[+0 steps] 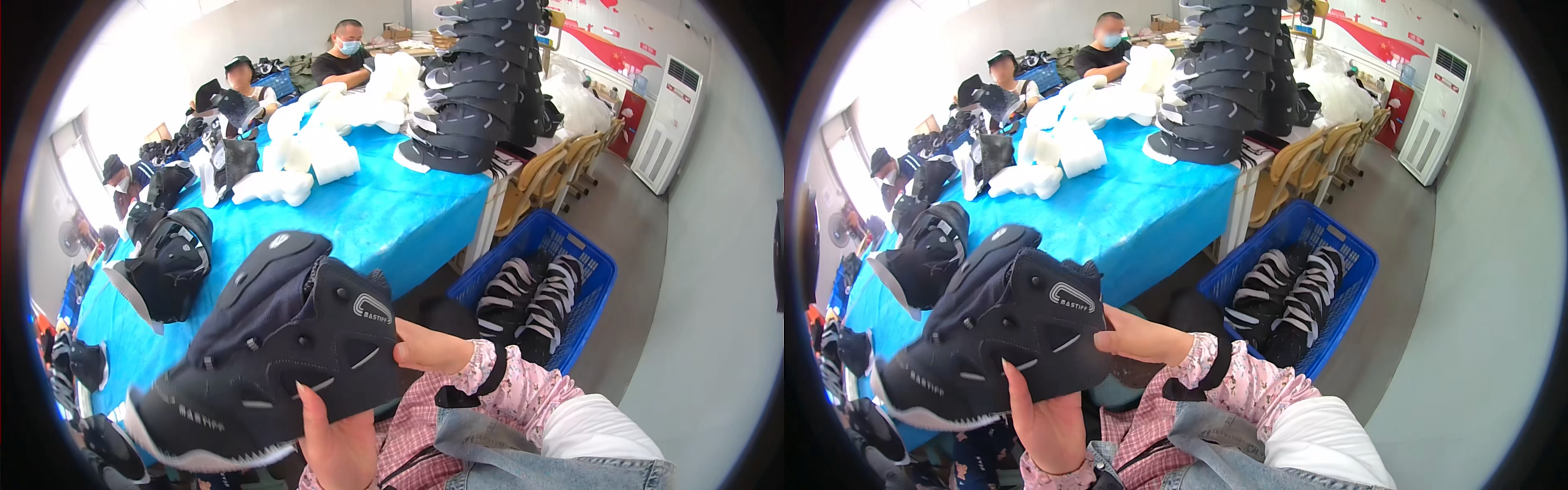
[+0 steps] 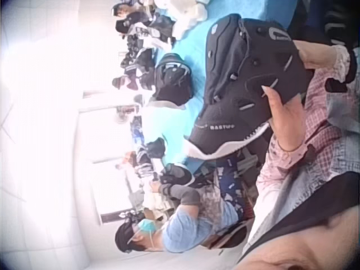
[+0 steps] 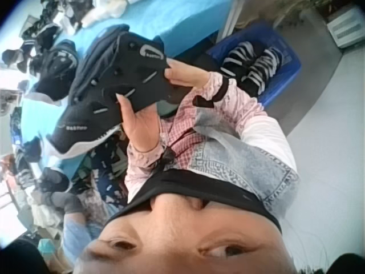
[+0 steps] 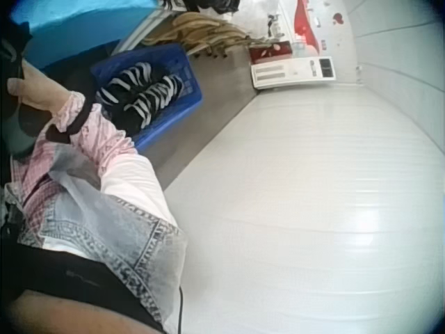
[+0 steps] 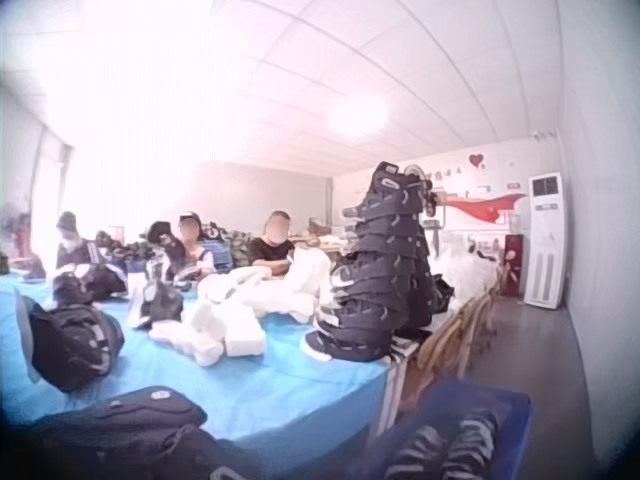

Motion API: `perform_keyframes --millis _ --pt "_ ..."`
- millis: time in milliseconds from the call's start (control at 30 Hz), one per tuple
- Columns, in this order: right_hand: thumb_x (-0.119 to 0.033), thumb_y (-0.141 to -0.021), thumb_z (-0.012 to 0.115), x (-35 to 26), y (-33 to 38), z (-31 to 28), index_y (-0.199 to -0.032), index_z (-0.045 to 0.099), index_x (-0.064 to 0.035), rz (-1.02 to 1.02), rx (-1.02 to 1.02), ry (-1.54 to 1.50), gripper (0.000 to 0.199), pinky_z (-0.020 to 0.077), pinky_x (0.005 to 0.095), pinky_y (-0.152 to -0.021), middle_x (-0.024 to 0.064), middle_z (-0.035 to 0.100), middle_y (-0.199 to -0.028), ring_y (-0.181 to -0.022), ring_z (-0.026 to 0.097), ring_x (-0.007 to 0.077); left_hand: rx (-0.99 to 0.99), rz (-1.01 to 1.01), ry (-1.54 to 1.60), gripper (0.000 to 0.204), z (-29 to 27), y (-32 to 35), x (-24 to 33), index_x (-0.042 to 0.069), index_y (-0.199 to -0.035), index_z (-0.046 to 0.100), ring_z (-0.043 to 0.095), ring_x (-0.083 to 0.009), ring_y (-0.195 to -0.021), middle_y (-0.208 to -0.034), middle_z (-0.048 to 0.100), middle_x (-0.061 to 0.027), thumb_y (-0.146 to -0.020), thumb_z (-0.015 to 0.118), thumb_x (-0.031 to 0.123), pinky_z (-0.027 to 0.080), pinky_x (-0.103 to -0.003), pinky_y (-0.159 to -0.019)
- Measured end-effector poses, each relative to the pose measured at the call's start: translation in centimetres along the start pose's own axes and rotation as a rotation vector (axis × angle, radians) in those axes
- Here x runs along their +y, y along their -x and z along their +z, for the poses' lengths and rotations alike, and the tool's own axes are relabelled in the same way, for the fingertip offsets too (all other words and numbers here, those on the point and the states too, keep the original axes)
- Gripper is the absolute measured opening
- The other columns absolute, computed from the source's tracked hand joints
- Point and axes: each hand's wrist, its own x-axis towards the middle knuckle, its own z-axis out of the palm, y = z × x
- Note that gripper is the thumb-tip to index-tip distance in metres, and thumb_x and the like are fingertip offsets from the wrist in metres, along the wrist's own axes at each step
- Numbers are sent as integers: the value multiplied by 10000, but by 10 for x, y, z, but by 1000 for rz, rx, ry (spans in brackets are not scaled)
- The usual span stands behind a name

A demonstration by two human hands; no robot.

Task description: The person inserts white foam padding into the interior of black boot uppers and organizes a stack of the completed components on the work table.

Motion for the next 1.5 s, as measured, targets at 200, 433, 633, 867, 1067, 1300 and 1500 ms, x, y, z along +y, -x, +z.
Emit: perform_keyframes --millis 200,433,633,867,1067,1300,1500 --pt "-275 -825 675 22 4 -4 -1388 232 -4 -112 64 -122 765 316 312 -1035 84 402 -1337 -1216 391 159 -28 -132 -166 496 -20 -1 9 42 -1395 278 376 -262 -1278 -1410 353 -110 -954 412 225 314 -443 -1056" --pt "-254 -828 685 10 30 -71 -1333 305 -14 -607 879 164 676 380 310 -961 87 475 -1240 -1106 478 164 16 124 -643 504 -62 -39 11 -33 -1370 299 286 -261 -1338 -1426 314 -140 -893 443 47 245 -391 -1091" --pt "-173 -726 783 -28 113 -141 -1254 343 25 -740 1387 741 715 418 288 -900 124 498 -1171 -1031 514 177 67 363 -1356 317 -173 -104 44 -13 -1212 487 403 -214 -1241 -1311 464 -132 -904 462 58 257 -340 -1059" --pt "-182 -682 813 -47 129 -182 -1231 347 40 -710 1459 925 754 418 304 -910 137 473 -1162 -1047 507 199 112 510 -2063 283 -254 -144 40 -11 -1164 533 472 -284 -1161 -1234 521 -156 -930 426 108 316 -377 -1009" --pt "-197 -642 841 -61 140 -212 -1309 270 59 -574 1527 1108 914 412 342 -948 163 390 -1245 -1127 460 227 176 693 -2284 362 -232 -135 17 1 -1193 528 470 -295 -1149 -1232 531 -134 -973 311 191 310 -393 -1000" --pt "-207 -631 848 -67 139 -224 -1316 274 40 -675 1557 967 927 410 325 -925 149 407 -1218 -1101 451 211 257 816 -2204 363 -238 -135 12 -33 -1140 558 506 -322 -1090 -1163 565 -176 -978 327 196 356 -399 -970" --pt "-175 -626 849 -76 154 -223 -1273 316 25 -647 1514 919 862 427 320 -921 126 454 -1196 -1078 491 200 252 875 -2343 396 -234 -136 8 -31 -1098 583 545 -358 -998 -1099 599 -199 -987 345 265 384 -453 -924"
